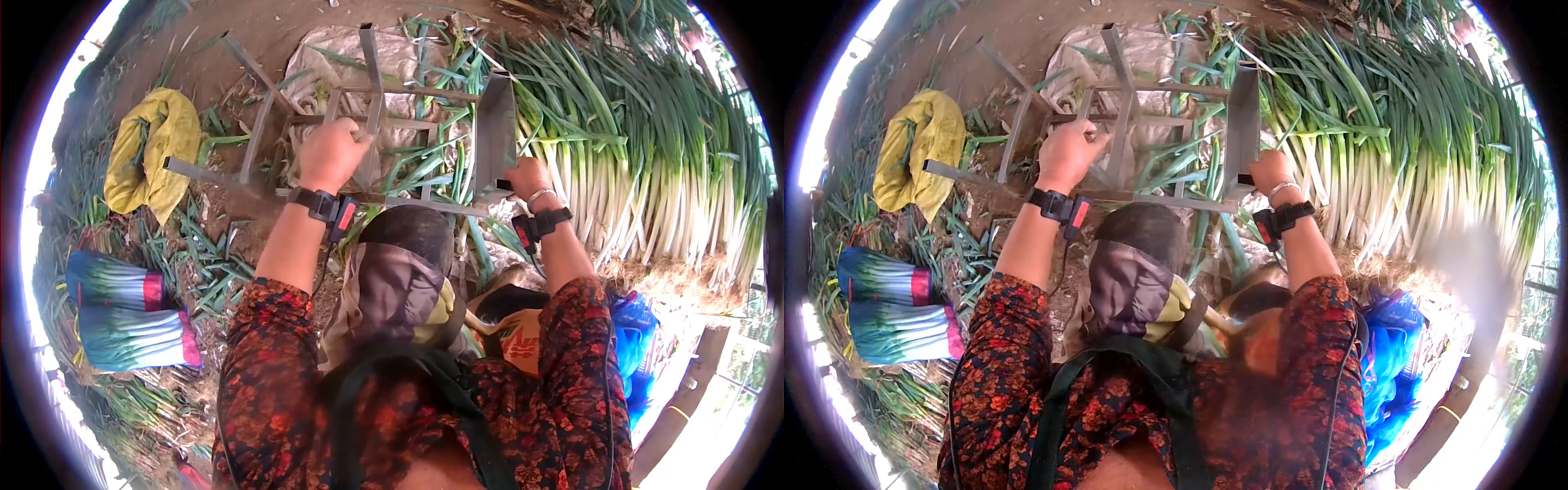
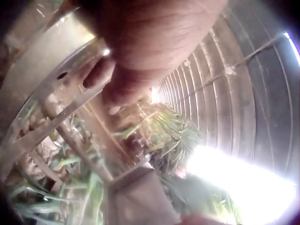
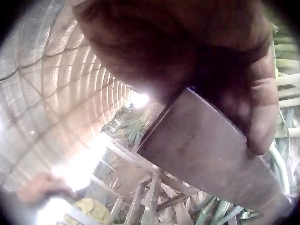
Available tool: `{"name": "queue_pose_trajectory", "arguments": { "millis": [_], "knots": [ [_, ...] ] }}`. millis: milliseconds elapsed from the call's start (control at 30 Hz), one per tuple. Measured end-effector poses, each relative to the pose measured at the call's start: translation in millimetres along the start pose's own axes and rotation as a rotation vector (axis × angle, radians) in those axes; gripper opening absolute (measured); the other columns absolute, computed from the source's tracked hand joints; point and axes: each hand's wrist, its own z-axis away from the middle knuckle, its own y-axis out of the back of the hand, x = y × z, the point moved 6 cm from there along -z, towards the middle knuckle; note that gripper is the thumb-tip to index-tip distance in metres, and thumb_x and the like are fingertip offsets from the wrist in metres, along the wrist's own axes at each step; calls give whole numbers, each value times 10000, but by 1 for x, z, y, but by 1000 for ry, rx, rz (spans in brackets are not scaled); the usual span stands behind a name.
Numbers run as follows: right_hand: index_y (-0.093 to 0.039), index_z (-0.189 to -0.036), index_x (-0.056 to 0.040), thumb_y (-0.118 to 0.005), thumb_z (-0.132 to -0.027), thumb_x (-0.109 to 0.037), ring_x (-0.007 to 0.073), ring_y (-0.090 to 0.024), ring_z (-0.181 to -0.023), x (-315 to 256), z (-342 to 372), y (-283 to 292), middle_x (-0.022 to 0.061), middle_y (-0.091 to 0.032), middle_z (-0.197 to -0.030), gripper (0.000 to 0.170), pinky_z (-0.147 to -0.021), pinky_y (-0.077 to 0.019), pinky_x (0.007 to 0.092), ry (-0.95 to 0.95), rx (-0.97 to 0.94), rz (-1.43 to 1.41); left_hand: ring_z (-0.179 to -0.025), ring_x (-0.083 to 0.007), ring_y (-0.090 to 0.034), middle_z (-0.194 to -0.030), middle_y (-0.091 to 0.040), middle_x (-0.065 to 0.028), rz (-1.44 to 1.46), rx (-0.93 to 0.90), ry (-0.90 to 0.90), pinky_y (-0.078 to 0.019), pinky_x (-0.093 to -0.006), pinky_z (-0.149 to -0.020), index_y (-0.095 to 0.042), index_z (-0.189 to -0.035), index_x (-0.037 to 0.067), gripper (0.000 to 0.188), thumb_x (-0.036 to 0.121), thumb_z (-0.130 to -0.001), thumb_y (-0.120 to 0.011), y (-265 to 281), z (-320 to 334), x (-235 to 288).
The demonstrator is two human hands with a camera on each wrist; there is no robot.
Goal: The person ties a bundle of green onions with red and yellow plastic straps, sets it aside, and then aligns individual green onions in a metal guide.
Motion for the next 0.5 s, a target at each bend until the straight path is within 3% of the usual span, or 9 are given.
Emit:
{"name": "queue_pose_trajectory", "arguments": {
  "millis": [67,167,200,300,400,500],
  "knots": [
    [-665,-785,5,-570,-766,-236,387,-617,-891,1,3,6,221,-637,-864,259,-784,-506,419,-83,51,-107,-872,-323,-643,-922,-685,-121,-24,7,-2,-509,-424,-734,-676,-957,107,350,410,-781,-674,-1,-1,-1],
    [-659,-788,19,-568,-765,-225,395,-613,-872,-10,10,25,229,-636,-862,261,-778,-501,425,14,-3,-65,-865,-317,-647,-922,-685,-116,-9,-5,4,-511,-422,-727,-676,-950,109,347,413,-782,-674,-4,-2,-2],
    [-668,-797,-5,-576,-765,-193,381,-620,-874,-13,5,11,226,-632,-862,212,-770,-502,425,349,0,356,-863,-315,-647,-923,-686,-114,5,-13,12,-512,-421,-725,-676,-948,110,346,414,-782,-674,-5,-3,-3],
    [-692,-822,-61,-590,-764,-164,351,-631,-886,-7,6,12,203,-633,-878,156,-761,-511,413,140,-31,201,-855,-313,-649,-914,-686,-113,11,0,-13,-514,-421,-713,-678,-950,113,348,418,-782,-674,-4,-3,-1],
    [-708,-837,-120,-605,-769,-173,327,-636,-915,22,-2,-7,158,-645,-913,134,-768,-518,394,-230,-2,-202,-845,-311,-652,-892,-686,-116,14,22,8,-515,-423,-700,-681,-935,113,339,414,-778,-679,-6,-4,-3],
    [-700,-860,-143,-607,-804,-184,275,-652,-889,0,1,-9,123,-669,-890,116,-714,-519,377,307,-38,453,-824,-321,-651,-857,-685,-122,3,65,-22,-514,-426,-694,-685,-908,111,329,410,-773,-686,-3,-4,-1]
  ]
}}
